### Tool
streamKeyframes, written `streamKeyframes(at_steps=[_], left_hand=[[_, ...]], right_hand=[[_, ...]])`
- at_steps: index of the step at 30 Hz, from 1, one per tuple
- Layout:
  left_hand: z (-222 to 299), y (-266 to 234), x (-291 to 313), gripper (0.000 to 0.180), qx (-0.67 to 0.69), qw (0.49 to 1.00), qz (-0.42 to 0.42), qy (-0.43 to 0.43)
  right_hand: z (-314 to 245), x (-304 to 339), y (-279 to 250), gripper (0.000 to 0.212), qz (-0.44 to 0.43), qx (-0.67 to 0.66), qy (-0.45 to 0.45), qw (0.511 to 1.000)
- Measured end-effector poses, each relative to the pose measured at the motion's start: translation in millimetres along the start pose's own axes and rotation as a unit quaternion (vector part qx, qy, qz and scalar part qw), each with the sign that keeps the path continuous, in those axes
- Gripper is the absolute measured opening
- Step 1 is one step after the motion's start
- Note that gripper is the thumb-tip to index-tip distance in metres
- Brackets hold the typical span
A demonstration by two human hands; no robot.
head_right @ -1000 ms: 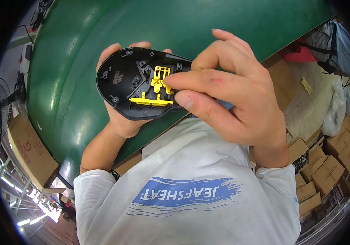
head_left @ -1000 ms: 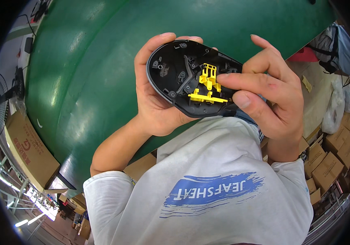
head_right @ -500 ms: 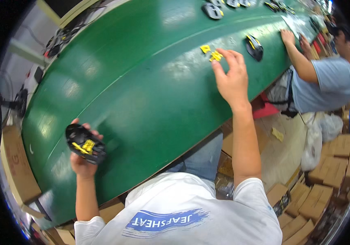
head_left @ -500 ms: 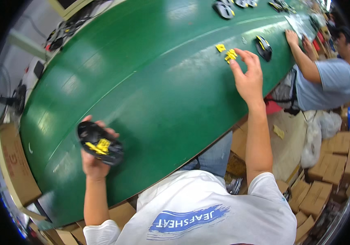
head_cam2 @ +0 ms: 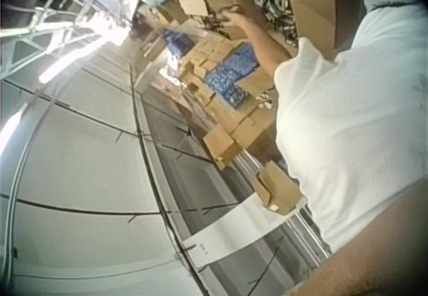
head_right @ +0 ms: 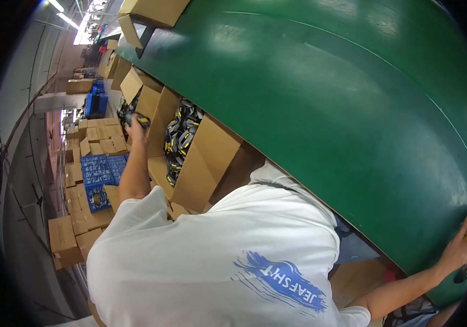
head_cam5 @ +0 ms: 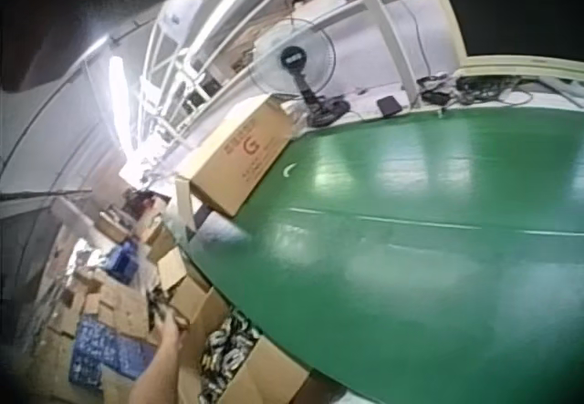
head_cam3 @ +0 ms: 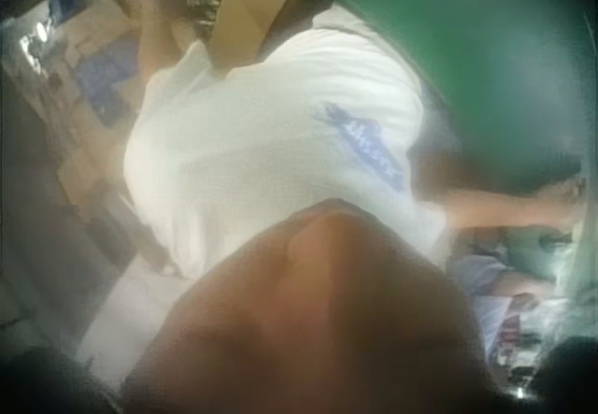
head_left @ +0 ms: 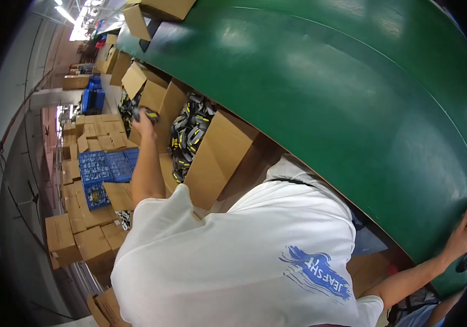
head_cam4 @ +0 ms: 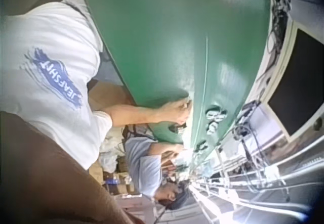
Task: The person assembles computer mouse casings by picking up yellow plastic components and inserting them into the underside of the mouse shells by hand.
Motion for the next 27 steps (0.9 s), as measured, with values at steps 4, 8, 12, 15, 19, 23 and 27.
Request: streamKeyframes(at_steps=[4, 8, 12, 15, 19, 23, 27], left_hand=[[-105.0, -68.6, 48.7, 0.05, -0.293, 0.893, -0.125, -0.319], [-127.2, -73.6, 44.3, 0.054, -0.282, 0.906, -0.125, -0.289], [-113.0, -10.2, 67.4, 0.072, -0.303, 0.934, -0.165, -0.094], [-109.0, 23.3, 124.1, 0.079, -0.358, 0.873, -0.283, 0.175], [-148.2, -81.7, 77.9, 0.069, -0.485, 0.694, -0.298, 0.441], [-163.8, -32.0, 140.3, 0.067, -0.412, 0.784, -0.319, 0.338], [-167.6, -4.8, 90.6, 0.086, -0.46, 0.793, -0.314, 0.247]], right_hand=[[-40.6, 2.9, -14.9, 0.034, -0.015, -0.08, 0.013, 0.997], [-61.4, 6.8, -10.0, 0.029, -0.003, -0.169, 0.013, 0.986], [-67.4, 18.7, -27.3, 0.027, 0.03, -0.19, -0.031, 0.981], [-71.7, 39.8, -43.0, 0.024, 0.066, -0.201, -0.033, 0.977], [-94.8, 47.2, -1.6, 0.018, 0.146, -0.247, -0.077, 0.955], [-71.5, 51.5, -33.0, 0.018, 0.148, -0.185, -0.035, 0.971], [-67.0, 52.9, -19.1, 0.02, 0.139, -0.173, -0.015, 0.975]])
Point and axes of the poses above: each hand's wrist, its own x-axis away from the middle knuckle, its own y-axis out of the palm, z = x × y, the point moved 2 cm from there along -x, towards the middle knuckle, and after that the axes turned 13 degrees about z, right-handed, at the moved point
